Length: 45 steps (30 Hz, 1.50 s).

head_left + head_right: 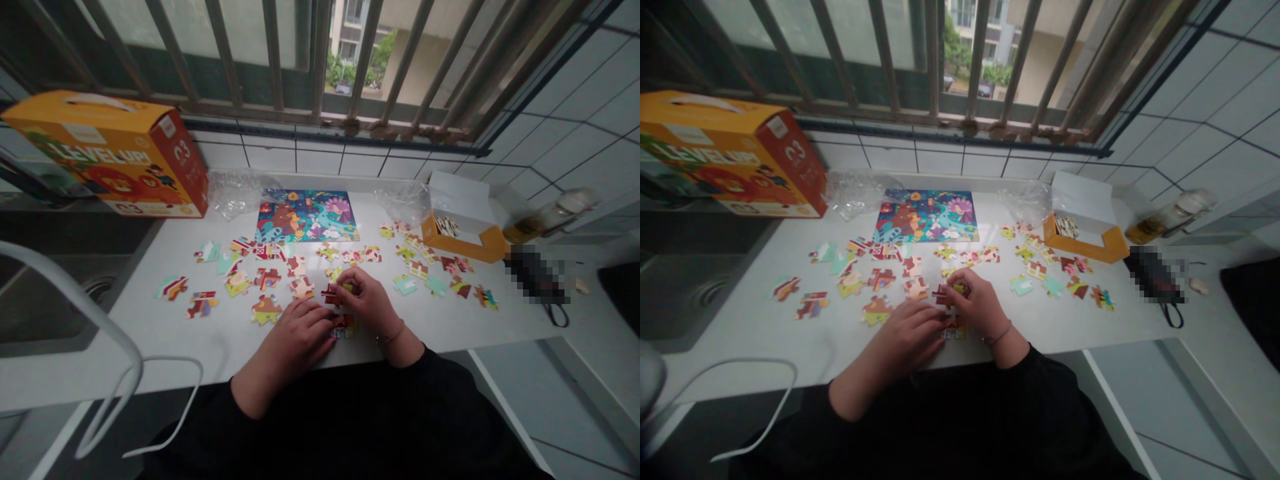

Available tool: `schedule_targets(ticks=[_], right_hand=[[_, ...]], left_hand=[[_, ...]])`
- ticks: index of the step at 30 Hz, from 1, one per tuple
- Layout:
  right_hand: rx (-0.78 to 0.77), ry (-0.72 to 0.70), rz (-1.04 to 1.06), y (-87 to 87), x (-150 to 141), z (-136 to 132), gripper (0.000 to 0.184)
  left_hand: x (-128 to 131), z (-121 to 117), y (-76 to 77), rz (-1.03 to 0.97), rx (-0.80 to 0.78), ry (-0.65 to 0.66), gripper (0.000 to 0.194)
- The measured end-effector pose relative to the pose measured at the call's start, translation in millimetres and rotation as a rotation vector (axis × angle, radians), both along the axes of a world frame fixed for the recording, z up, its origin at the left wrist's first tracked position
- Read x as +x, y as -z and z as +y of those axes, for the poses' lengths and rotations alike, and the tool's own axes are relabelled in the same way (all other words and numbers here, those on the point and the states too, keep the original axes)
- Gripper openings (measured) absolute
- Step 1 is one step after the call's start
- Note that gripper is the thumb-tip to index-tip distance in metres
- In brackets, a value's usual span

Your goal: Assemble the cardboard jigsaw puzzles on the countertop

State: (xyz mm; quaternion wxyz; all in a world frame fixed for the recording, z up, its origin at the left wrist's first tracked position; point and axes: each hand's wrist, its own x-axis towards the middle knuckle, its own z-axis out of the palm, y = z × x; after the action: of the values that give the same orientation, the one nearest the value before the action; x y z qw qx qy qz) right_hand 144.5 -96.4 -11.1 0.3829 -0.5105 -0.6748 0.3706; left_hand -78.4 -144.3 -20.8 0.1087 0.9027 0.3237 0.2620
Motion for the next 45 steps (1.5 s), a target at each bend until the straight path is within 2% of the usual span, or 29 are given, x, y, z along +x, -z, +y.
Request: schedule_targets(ticks=[5,10,12,17,19,25,29,38,45], right_hand=[[0.062,-0.021,-0.198,0.3,-11,7,0.007],[0.086,0.24,-0.308,2.0,2,11,0.012],[0.09,0.267,-0.268,1.8,6,10,0.014],[0.108,-0.069,-0.172,2.4,4,6,0.012],[0.14,-0.125,-0.194,3.9,2,6,0.014],[0.147,-0.167,-0.34,7.7,9,6,0.014],[0.151,-0.179,-0.413,7.0,13,5,0.02],[0.234,-0.227,-0.469,1.5,6,4,0.019],[0.214,-0.258,-0.51,1.2,6,5,0.013]], left_hand=[[0,0,1.5,0.028,0.021,0.028,0.02],[1,-2,-0.6,0.03,0.038,-0.004,0.019],[1,-3,-1.1,0.035,0.037,-0.014,0.016],[1,-3,0.2,0.03,0.029,-0.03,0.015],[1,-2,1.4,0.019,0.04,-0.036,0.012],[1,-1,4.9,0.014,0.064,-0.049,0.009],[0,-1,5.1,0.023,0.072,-0.053,0.008],[0,-1,4.5,0.016,0.054,-0.063,0.008],[0,-2,3.9,0.013,0.027,-0.04,0.01]])
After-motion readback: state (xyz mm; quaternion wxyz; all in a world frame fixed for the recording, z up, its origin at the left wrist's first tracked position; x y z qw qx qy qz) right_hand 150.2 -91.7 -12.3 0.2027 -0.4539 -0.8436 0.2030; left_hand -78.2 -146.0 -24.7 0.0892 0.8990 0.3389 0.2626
